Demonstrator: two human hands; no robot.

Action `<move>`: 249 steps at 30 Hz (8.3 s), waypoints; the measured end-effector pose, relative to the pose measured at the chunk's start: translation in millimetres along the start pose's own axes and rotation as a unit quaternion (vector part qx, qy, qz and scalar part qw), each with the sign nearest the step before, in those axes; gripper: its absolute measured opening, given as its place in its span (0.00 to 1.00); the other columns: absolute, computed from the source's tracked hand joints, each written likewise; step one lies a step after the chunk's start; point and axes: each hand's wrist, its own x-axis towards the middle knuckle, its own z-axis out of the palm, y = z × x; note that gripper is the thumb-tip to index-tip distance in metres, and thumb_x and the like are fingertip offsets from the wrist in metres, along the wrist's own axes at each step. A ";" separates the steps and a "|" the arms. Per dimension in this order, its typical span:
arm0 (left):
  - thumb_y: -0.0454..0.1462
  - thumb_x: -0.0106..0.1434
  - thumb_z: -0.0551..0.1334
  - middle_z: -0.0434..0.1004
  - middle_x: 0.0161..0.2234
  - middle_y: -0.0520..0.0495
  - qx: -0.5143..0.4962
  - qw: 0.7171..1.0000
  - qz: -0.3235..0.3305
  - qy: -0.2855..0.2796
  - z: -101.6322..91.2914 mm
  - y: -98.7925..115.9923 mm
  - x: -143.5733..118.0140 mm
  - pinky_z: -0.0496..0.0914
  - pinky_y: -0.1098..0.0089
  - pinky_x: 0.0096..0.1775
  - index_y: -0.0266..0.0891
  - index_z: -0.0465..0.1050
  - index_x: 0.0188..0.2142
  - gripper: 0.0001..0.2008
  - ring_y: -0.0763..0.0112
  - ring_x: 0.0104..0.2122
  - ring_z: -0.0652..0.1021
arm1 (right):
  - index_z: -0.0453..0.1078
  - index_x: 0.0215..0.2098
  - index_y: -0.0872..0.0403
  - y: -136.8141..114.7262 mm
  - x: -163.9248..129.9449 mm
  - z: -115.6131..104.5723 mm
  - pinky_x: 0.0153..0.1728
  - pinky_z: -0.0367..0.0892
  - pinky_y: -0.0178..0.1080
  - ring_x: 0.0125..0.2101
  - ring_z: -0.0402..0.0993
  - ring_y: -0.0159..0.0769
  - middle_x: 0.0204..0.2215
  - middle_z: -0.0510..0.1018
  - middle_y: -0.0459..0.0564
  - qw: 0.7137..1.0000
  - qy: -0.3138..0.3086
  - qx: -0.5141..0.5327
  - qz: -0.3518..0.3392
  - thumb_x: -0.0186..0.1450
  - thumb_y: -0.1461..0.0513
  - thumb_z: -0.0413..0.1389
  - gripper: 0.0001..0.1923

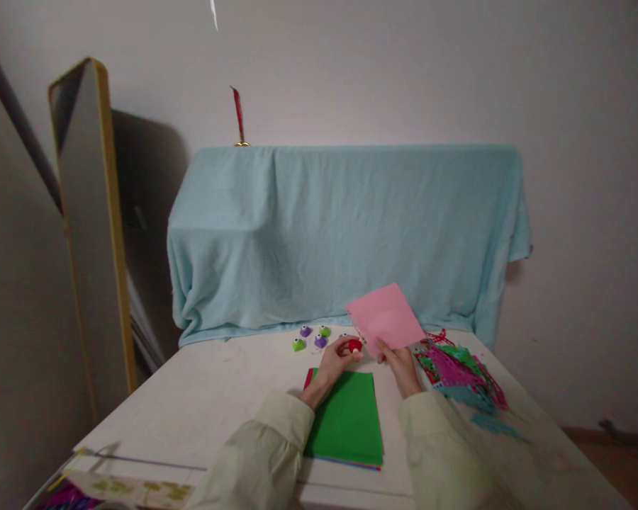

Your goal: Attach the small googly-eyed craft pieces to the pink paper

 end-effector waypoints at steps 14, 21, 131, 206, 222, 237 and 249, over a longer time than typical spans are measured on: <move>0.38 0.42 0.72 0.77 0.35 0.42 -0.015 0.999 -0.026 -0.037 2.4 -1.0 -1.6 0.68 0.70 0.38 0.34 0.74 0.40 0.24 0.68 0.33 0.75 | 0.72 0.22 0.57 1.0 0.6 2.3 0.27 0.65 0.37 0.21 0.68 0.34 0.18 0.74 0.47 0.998 -0.034 0.042 0.015 0.52 0.50 0.63 0.18; 0.36 0.41 0.73 0.76 0.34 0.45 -0.020 0.998 -0.029 -0.044 1.7 -6.1 -1.5 0.68 0.71 0.37 0.35 0.73 0.40 0.25 0.70 0.32 0.75 | 0.73 0.24 0.57 2.6 1.9 0.7 0.29 0.67 0.38 0.23 0.69 0.34 0.20 0.75 0.47 0.998 -0.015 0.065 0.000 0.52 0.51 0.63 0.16; 0.43 0.45 0.70 0.76 0.29 0.44 0.013 0.999 -0.023 0.038 -5.0 -13.3 0.2 0.66 0.72 0.32 0.32 0.76 0.33 0.18 0.70 0.28 0.73 | 0.75 0.30 0.56 12.8 -8.0 15.9 0.22 0.67 0.38 0.20 0.71 0.37 0.20 0.77 0.50 0.992 -0.118 -0.028 0.041 0.49 0.46 0.63 0.22; 0.43 0.41 0.73 0.77 0.33 0.45 0.012 0.998 -0.045 -0.045 -3.9 -20.5 6.2 0.66 0.72 0.35 0.34 0.74 0.39 0.25 0.71 0.30 0.74 | 0.72 0.28 0.55 5.1 -5.3 9.0 0.26 0.68 0.39 0.22 0.71 0.38 0.22 0.76 0.50 0.998 -0.063 -0.015 0.018 0.52 0.49 0.62 0.17; 0.44 0.42 0.73 0.77 0.34 0.44 -0.006 0.998 -0.050 -0.034 -4.8 -19.3 4.5 0.67 0.70 0.38 0.34 0.74 0.39 0.25 0.69 0.32 0.75 | 0.73 0.30 0.54 7.2 -4.4 8.6 0.29 0.69 0.42 0.25 0.74 0.42 0.26 0.78 0.53 0.998 -0.057 -0.013 0.030 0.50 0.46 0.62 0.21; 0.44 0.43 0.72 0.77 0.33 0.44 0.005 0.998 -0.050 -0.031 -7.3 -29.8 7.7 0.67 0.69 0.37 0.33 0.73 0.40 0.26 0.68 0.32 0.76 | 0.73 0.36 0.55 9.6 -3.6 8.4 0.28 0.70 0.42 0.26 0.74 0.41 0.30 0.79 0.54 0.997 -0.063 -0.003 0.033 0.49 0.47 0.63 0.23; 0.45 0.44 0.72 0.77 0.34 0.43 0.000 0.998 -0.056 -0.039 -3.8 -13.8 1.7 0.66 0.70 0.37 0.34 0.73 0.39 0.25 0.68 0.32 0.75 | 0.72 0.38 0.54 5.8 -6.6 10.7 0.30 0.71 0.43 0.28 0.75 0.43 0.33 0.79 0.54 0.997 -0.065 -0.006 0.044 0.50 0.47 0.63 0.24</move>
